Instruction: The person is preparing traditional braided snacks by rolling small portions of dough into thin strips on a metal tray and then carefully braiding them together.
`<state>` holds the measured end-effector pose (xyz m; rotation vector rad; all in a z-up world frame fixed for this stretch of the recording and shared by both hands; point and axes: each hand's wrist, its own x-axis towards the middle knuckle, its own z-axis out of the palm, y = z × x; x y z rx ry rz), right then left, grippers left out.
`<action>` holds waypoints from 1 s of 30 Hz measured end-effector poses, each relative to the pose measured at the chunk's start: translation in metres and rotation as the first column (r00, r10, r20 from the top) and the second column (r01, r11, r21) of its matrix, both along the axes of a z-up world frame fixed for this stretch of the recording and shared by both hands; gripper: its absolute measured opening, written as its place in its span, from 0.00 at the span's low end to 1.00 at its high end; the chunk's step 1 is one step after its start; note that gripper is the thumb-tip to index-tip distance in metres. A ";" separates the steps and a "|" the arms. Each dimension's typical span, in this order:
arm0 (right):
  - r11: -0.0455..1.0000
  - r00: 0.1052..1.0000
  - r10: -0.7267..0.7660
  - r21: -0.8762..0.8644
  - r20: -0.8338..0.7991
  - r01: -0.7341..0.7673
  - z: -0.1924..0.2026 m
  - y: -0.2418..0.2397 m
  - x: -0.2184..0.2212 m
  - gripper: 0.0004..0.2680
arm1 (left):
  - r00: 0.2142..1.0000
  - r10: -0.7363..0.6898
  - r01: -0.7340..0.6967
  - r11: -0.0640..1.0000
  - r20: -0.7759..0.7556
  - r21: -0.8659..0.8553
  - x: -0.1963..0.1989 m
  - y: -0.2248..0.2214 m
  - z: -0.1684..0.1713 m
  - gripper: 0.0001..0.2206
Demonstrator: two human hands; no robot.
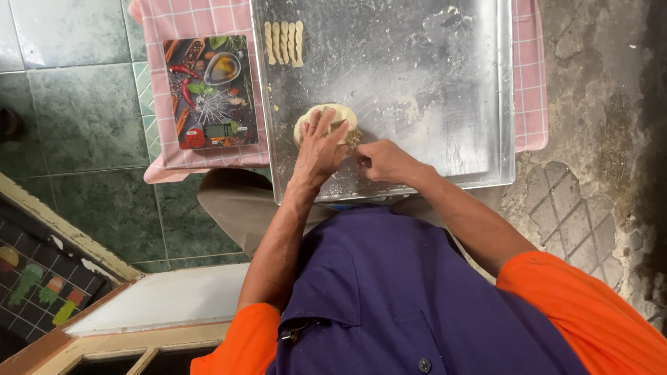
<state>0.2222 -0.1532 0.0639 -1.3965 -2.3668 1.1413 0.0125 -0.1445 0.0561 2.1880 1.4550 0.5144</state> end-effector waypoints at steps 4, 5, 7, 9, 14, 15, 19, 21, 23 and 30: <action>0.911 0.878 -0.333 -0.356 -0.344 0.206 0.026 -0.001 0.008 0.08 | 0.972 0.006 0.011 0.997 0.235 -0.070 -0.002 -0.018 0.018 0.20; 0.911 0.878 -0.335 -0.356 -0.342 0.209 0.027 -0.001 0.008 0.08 | 0.971 0.005 0.012 0.997 0.238 -0.071 0.003 -0.023 0.017 0.20; 0.882 0.768 -0.407 -0.431 -0.494 0.190 0.028 -0.002 0.008 0.09 | 0.892 0.026 0.068 0.979 0.451 -0.191 0.013 -0.037 0.012 0.23; 0.879 0.700 -0.440 -0.429 -0.563 0.207 0.005 0.001 0.009 0.10 | 0.854 0.070 0.004 0.990 0.516 -0.141 0.019 -0.037 0.013 0.20; 0.785 0.418 -0.620 -0.534 -0.664 0.314 -0.004 0.007 -0.010 0.15 | 0.750 0.252 -0.204 0.968 0.612 -0.149 0.021 -0.027 0.009 0.10; 0.768 0.397 -0.638 -0.507 -0.660 0.391 -0.003 0.007 -0.014 0.11 | 0.649 0.334 -0.207 0.942 0.683 -0.263 0.020 -0.025 0.010 0.10; 0.841 0.525 -0.498 -0.238 -0.690 0.486 0.037 0.006 -0.036 0.07 | 0.382 0.546 -0.179 0.835 0.746 -0.520 0.029 -0.027 0.063 0.14; 0.851 0.582 -0.480 -0.187 -0.656 0.491 0.037 0.004 -0.035 0.08 | 0.368 0.540 -0.125 0.835 0.757 -0.535 0.027 -0.029 0.035 0.16; 0.859 0.638 -0.466 -0.139 -0.613 0.493 0.031 0.002 -0.031 0.10 | 0.351 0.539 -0.067 0.830 0.765 -0.554 0.026 -0.032 0.028 0.18; 0.780 0.517 -0.616 -0.368 -0.594 0.507 0.013 -0.002 -0.032 0.07 | 0.348 0.412 -0.119 0.910 0.842 -0.396 0.032 -0.035 0.003 0.14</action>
